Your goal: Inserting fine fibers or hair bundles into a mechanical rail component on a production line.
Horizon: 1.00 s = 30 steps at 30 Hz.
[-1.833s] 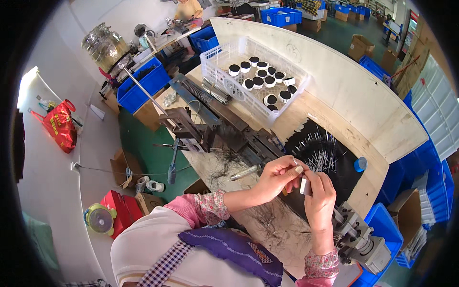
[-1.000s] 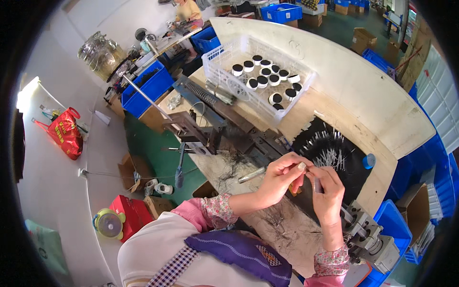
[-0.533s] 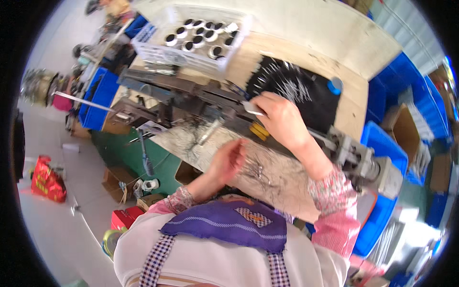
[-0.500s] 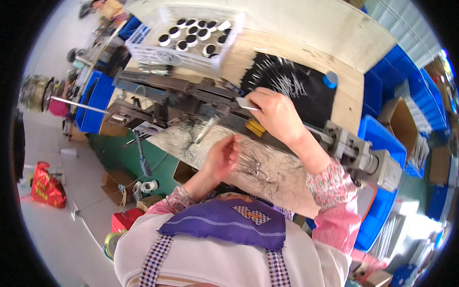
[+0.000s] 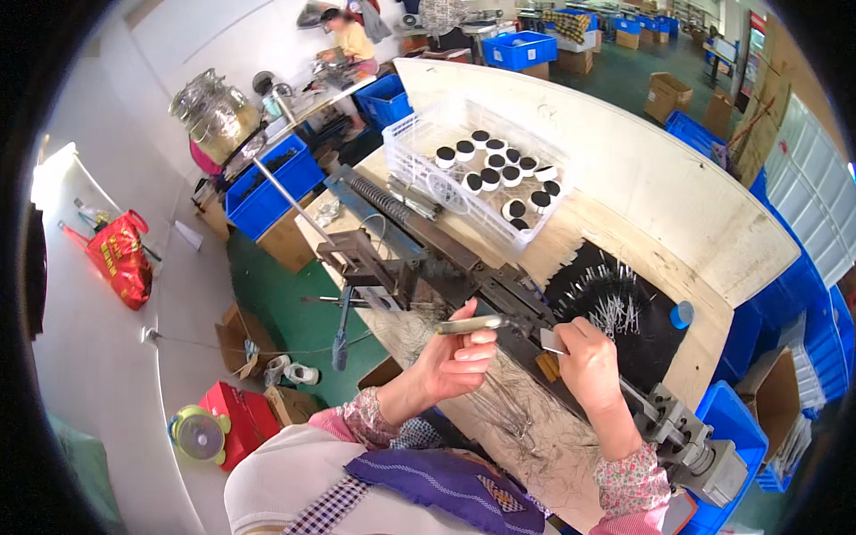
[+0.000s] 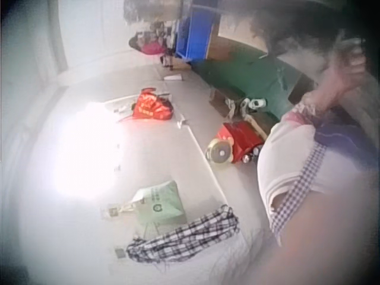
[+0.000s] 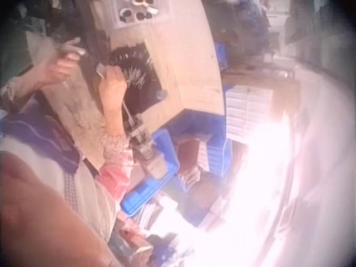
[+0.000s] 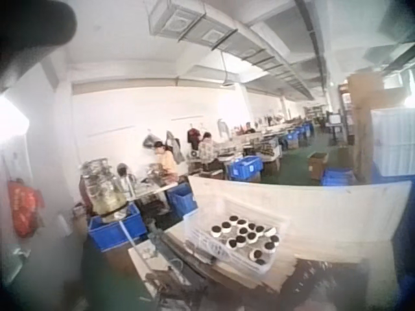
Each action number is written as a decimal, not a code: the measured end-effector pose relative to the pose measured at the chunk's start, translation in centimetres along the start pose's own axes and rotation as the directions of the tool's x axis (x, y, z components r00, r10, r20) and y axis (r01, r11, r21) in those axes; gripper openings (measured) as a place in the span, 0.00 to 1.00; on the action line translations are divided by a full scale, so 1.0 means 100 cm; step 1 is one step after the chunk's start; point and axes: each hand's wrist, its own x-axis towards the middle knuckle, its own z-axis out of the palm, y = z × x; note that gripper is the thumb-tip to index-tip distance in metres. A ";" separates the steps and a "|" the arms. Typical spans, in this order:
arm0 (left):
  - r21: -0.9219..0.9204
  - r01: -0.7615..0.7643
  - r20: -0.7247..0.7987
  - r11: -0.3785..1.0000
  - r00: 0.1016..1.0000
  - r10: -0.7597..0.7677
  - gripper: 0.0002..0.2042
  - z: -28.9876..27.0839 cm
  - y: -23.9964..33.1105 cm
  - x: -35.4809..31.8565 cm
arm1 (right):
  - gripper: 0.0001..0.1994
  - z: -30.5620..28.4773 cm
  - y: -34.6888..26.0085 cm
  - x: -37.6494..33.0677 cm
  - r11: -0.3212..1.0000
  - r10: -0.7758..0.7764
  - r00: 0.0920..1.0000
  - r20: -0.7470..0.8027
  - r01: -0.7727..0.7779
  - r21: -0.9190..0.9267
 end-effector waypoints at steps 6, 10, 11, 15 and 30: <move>0.989 -0.023 -0.033 0.143 0.924 0.380 0.20 -0.015 -0.041 0.024 | 0.10 -0.014 -0.008 0.015 1.000 0.008 1.000 0.026 -0.009 0.026; 0.802 0.314 -0.034 -0.508 0.873 0.486 0.18 -0.045 -0.041 0.026 | 0.10 -0.009 0.004 0.013 1.000 0.013 1.000 0.011 -0.013 -0.028; 0.802 0.303 -0.017 -0.515 0.873 0.487 0.18 -0.046 -0.042 0.024 | 0.10 -0.011 0.002 0.014 0.998 0.036 0.999 0.039 -0.034 -0.058; 0.909 0.219 -0.014 -0.354 0.867 0.499 0.17 -0.053 -0.047 0.023 | 0.14 -0.018 -0.027 -0.001 0.959 -0.169 0.979 -0.111 0.137 -0.248; 0.835 -0.286 0.112 0.470 0.924 0.365 0.26 -0.141 -0.053 0.025 | 0.16 0.048 -0.061 -0.053 0.933 -0.361 0.930 0.065 0.360 0.014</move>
